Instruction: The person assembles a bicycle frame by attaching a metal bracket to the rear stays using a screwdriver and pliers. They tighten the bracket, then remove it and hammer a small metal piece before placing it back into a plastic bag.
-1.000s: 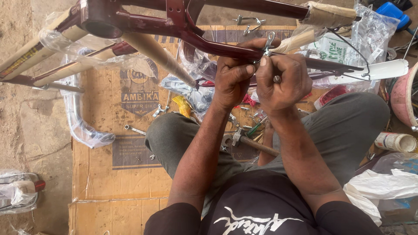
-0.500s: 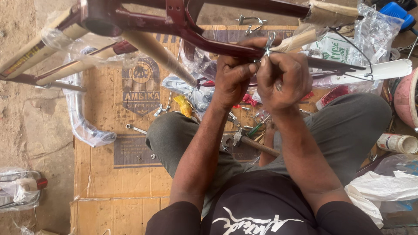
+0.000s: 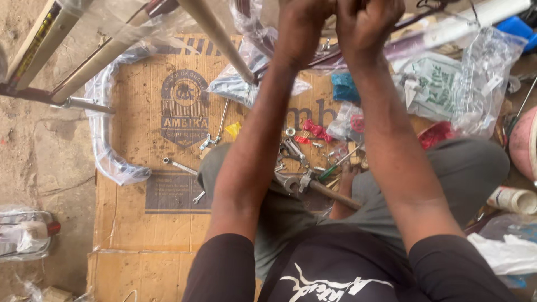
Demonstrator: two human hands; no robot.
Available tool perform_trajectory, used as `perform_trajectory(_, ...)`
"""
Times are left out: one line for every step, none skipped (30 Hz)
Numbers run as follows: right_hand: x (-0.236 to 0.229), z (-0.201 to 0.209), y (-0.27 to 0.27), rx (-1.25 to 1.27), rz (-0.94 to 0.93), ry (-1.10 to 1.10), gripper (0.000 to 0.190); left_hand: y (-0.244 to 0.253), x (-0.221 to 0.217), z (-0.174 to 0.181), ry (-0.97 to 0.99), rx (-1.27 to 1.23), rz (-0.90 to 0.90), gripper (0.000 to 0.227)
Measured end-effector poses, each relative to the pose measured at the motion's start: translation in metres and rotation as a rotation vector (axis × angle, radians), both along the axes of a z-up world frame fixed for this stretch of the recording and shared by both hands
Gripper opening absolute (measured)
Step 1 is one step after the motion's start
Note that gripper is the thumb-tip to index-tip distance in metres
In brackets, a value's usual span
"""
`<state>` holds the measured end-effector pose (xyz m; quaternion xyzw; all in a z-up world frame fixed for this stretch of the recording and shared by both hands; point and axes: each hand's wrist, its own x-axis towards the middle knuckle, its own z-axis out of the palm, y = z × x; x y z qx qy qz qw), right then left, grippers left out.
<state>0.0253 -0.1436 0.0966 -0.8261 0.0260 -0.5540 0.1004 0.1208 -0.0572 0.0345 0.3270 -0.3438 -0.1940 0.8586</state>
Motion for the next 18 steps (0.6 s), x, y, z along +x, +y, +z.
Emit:
perform_trajectory(0.002,-0.001,-0.002,-0.020,0.001,-0.016,0.030,-0.001,0.003,0.003,0.070,-0.098,-0.068,0.017)
perform_trajectory(0.003,-0.002,-0.001,-0.040,0.003,-0.033,0.027,0.002,0.004,0.007,0.141,-0.195,-0.137,0.012)
perform_trajectory(-0.002,-0.006,0.003,-0.050,-0.005,-0.037,0.025,0.012,-0.002,0.010,0.226,-0.282,-0.213,0.008)
perform_trajectory(-0.003,-0.006,0.005,-0.005,0.014,-0.044,0.025,0.023,-0.005,0.015,-0.084,-0.128,0.067,0.006)
perform_trajectory(0.004,-0.001,0.007,0.033,0.043,-0.067,0.024,0.033,0.001,0.026,-0.414,0.019,0.347,0.005)
perform_trajectory(0.009,0.006,0.010,0.070,0.072,-0.090,0.024,0.040,0.002,0.039,-0.745,0.170,0.623,0.004)
perform_trajectory(0.013,0.017,0.011,0.024,0.093,-0.093,0.020,0.038,0.002,0.053,-0.342,0.081,0.335,0.009)
perform_trajectory(0.010,0.025,0.015,-0.022,0.115,-0.095,0.015,0.036,-0.002,0.062,0.056,-0.002,0.037,0.020)
perform_trajectory(0.003,0.027,0.022,-0.050,0.136,-0.073,0.012,0.039,-0.009,0.062,0.474,-0.064,-0.263,0.032)
perform_trajectory(0.004,0.028,0.024,-0.031,0.095,-0.050,0.012,0.038,-0.007,0.060,0.401,-0.105,-0.272,0.027)
perform_trajectory(0.008,0.030,0.024,-0.017,0.054,-0.028,0.012,0.035,-0.002,0.057,0.326,-0.151,-0.278,0.022)
perform_trajectory(0.009,0.030,0.025,-0.003,0.013,-0.006,0.012,0.033,0.000,0.053,0.251,-0.198,-0.280,0.020)
perform_trajectory(0.009,0.030,0.025,-0.017,0.001,-0.010,0.012,0.032,0.001,0.049,0.202,-0.132,-0.237,0.021)
perform_trajectory(0.009,0.029,0.025,-0.031,-0.010,-0.015,0.011,0.032,0.003,0.046,0.153,-0.067,-0.195,0.022)
perform_trajectory(0.009,0.028,0.025,-0.046,-0.019,-0.020,0.011,0.032,0.004,0.046,0.103,-0.001,-0.151,0.024)
perform_trajectory(0.008,0.027,0.026,-0.026,0.028,-0.041,0.011,0.033,0.002,0.045,0.094,-0.029,-0.162,0.025)
perform_trajectory(0.008,0.027,0.025,-0.008,0.079,-0.066,0.013,0.032,0.000,0.046,0.082,-0.058,-0.171,0.025)
perform_trajectory(0.009,0.027,0.025,0.011,0.129,-0.090,0.014,0.030,0.000,0.048,0.069,-0.087,-0.180,0.026)
